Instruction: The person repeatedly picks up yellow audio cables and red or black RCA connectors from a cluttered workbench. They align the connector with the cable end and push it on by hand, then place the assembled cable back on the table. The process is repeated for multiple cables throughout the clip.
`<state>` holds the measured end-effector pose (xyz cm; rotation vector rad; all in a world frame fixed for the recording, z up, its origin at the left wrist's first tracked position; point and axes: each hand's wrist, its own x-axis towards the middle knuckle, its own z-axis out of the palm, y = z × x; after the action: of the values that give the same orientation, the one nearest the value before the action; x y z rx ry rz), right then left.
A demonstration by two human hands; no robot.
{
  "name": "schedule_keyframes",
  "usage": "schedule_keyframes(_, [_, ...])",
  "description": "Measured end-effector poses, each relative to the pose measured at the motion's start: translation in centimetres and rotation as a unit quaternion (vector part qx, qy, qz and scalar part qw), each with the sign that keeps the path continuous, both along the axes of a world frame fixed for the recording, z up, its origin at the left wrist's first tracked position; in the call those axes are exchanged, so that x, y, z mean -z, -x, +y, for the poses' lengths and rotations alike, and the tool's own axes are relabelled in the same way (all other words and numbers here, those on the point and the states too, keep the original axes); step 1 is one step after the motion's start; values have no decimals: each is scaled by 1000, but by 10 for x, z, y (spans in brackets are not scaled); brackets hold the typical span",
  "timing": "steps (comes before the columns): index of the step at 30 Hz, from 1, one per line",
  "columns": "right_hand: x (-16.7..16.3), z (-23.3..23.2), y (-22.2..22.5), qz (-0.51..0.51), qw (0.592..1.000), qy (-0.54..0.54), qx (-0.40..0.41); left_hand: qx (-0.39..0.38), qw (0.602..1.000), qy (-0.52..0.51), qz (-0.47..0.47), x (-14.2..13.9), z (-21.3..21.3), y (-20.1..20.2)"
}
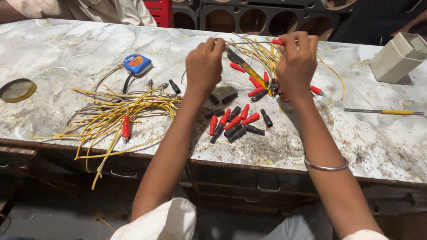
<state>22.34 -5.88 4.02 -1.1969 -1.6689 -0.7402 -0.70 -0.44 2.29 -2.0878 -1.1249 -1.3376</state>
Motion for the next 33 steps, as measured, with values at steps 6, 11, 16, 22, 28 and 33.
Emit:
schedule_keyframes(6, [21, 19, -35, 33, 992, 14, 120, -132, 990, -26, 32, 7, 10, 11])
schedule_keyframes(11, [42, 38, -58, 75, 971, 134, 184, -154, 988, -25, 7, 4, 9, 15])
schedule_keyframes(16, [51, 45, -66, 36, 933, 250, 256, -139, 990, -23, -1, 1, 5, 12])
schedule_keyframes(22, [37, 34, -54, 10, 945, 216, 245, -137, 989, -51, -31, -3, -3, 10])
schedule_keyframes(28, [36, 32, -21, -53, 961, 272, 24, -157, 983, -71, -66, -12, -8, 10])
schedule_keyframes(33, [42, 26, -12, -74, 949, 306, 24, -144, 983, -67, -88, -10, -7, 6])
